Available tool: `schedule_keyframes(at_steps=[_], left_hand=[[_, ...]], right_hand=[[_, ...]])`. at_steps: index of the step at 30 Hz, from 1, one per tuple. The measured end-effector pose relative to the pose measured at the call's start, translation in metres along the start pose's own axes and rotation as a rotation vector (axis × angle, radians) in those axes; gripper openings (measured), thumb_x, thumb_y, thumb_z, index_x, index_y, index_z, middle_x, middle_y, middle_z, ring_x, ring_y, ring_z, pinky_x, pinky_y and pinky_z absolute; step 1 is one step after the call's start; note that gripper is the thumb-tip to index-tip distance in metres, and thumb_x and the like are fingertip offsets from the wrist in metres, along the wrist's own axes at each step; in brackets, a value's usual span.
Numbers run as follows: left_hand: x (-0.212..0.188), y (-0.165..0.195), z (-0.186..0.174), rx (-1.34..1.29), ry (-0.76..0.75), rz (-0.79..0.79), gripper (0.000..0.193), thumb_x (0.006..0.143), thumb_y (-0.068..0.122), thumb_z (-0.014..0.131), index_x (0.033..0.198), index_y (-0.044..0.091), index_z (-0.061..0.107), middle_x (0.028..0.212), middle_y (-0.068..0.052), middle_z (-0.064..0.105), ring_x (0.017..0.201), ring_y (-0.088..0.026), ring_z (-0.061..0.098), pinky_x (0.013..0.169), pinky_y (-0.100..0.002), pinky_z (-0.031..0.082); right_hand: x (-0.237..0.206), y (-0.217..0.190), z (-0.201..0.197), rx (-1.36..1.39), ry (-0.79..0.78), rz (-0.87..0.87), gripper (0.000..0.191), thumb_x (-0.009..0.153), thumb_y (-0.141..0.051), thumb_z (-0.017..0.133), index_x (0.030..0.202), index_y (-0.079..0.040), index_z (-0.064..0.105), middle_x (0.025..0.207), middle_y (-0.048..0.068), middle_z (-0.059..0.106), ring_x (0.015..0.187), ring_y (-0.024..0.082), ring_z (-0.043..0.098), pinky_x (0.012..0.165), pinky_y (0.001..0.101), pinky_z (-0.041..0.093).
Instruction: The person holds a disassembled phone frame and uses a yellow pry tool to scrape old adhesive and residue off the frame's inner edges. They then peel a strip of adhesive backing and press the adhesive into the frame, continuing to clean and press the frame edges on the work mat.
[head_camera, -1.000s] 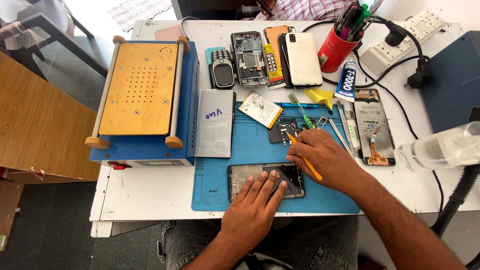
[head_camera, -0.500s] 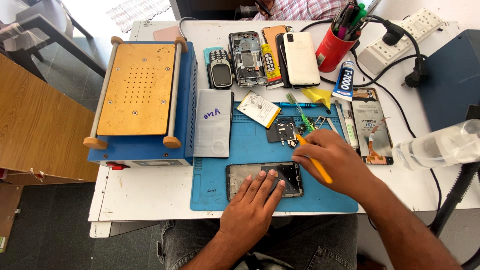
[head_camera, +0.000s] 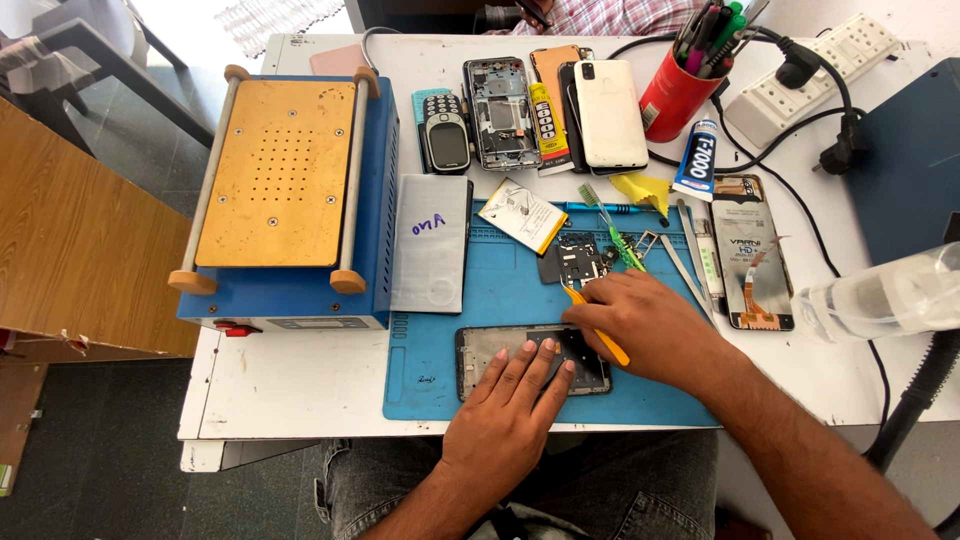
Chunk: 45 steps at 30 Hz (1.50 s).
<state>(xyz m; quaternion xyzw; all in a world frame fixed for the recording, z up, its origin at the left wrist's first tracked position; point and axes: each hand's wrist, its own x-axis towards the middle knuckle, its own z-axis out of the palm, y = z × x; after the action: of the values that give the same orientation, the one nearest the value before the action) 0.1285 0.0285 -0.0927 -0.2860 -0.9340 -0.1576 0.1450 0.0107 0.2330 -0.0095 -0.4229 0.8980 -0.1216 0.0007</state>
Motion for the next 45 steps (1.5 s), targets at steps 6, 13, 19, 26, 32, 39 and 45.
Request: schedule_keyframes(at_steps=[6, 13, 19, 26, 32, 39, 45], left_hand=[[0.001, 0.000, -0.002, -0.004, 0.008, -0.002, 0.048, 0.097, 0.013, 0.055, 0.145, 0.009, 0.058, 0.152, -0.017, 0.055, 0.142, -0.031, 0.051, 0.118, -0.050, 0.037], [0.001, 0.000, -0.003, -0.002, 0.005, -0.001, 0.048, 0.098, 0.014, 0.054, 0.146, 0.009, 0.057, 0.152, -0.018, 0.055, 0.143, -0.031, 0.051, 0.119, -0.049, 0.036], [0.002, 0.000, 0.000, -0.003, 0.019, 0.005, 0.045, 0.100, 0.015, 0.054, 0.144, 0.009, 0.059, 0.151, -0.018, 0.056, 0.142, -0.031, 0.051, 0.119, -0.049, 0.036], [0.001, 0.000, -0.001, -0.002, 0.008, 0.001, 0.046, 0.098, 0.013, 0.056, 0.144, 0.008, 0.059, 0.150, -0.018, 0.056, 0.142, -0.032, 0.052, 0.118, -0.049, 0.037], [0.003, -0.001, -0.003, 0.001, 0.011, 0.004, 0.048, 0.096, 0.013, 0.057, 0.144, 0.008, 0.059, 0.150, -0.018, 0.056, 0.142, -0.031, 0.051, 0.119, -0.049, 0.037], [0.002, 0.000, -0.005, -0.015, -0.004, 0.001, 0.050, 0.094, 0.012, 0.056, 0.144, 0.008, 0.059, 0.150, -0.019, 0.056, 0.141, -0.033, 0.051, 0.118, -0.050, 0.036], [0.002, 0.000, -0.001, -0.009, -0.015, 0.003, 0.048, 0.095, 0.013, 0.056, 0.143, 0.009, 0.058, 0.151, -0.018, 0.055, 0.141, -0.033, 0.051, 0.118, -0.050, 0.037]], right_hand=[[0.006, -0.008, -0.004, -0.120, -0.060, -0.042, 0.011, 0.083, -0.019, 0.074, 0.090, -0.011, 0.072, 0.080, 0.006, 0.069, 0.083, 0.024, 0.068, 0.076, 0.0404, 0.051], [0.012, -0.017, -0.004, -0.313, -0.121, -0.111, 0.008, 0.080, -0.015, 0.070, 0.083, -0.010, 0.064, 0.077, 0.005, 0.066, 0.082, 0.023, 0.068, 0.077, 0.0385, 0.051], [0.013, -0.021, -0.001, -0.345, -0.162, -0.079, 0.009, 0.082, -0.016, 0.070, 0.084, -0.009, 0.064, 0.077, 0.006, 0.067, 0.081, 0.023, 0.068, 0.076, 0.0382, 0.051], [0.016, -0.023, 0.002, -0.373, -0.151, -0.098, 0.008, 0.080, -0.014, 0.070, 0.082, -0.009, 0.064, 0.079, 0.007, 0.068, 0.081, 0.024, 0.069, 0.075, 0.0383, 0.051], [0.017, -0.019, 0.004, -0.412, -0.211, -0.111, 0.008, 0.084, -0.016, 0.067, 0.084, -0.010, 0.063, 0.079, 0.006, 0.068, 0.081, 0.024, 0.069, 0.075, 0.0376, 0.052], [0.017, -0.010, 0.006, -0.281, -0.174, -0.062, 0.012, 0.087, -0.021, 0.067, 0.084, -0.010, 0.063, 0.078, 0.007, 0.068, 0.081, 0.025, 0.069, 0.077, 0.0396, 0.052], [0.013, 0.001, 0.002, -0.097, -0.185, 0.031, 0.014, 0.088, -0.023, 0.069, 0.087, -0.010, 0.066, 0.081, 0.007, 0.069, 0.084, 0.025, 0.069, 0.078, 0.0410, 0.052]])
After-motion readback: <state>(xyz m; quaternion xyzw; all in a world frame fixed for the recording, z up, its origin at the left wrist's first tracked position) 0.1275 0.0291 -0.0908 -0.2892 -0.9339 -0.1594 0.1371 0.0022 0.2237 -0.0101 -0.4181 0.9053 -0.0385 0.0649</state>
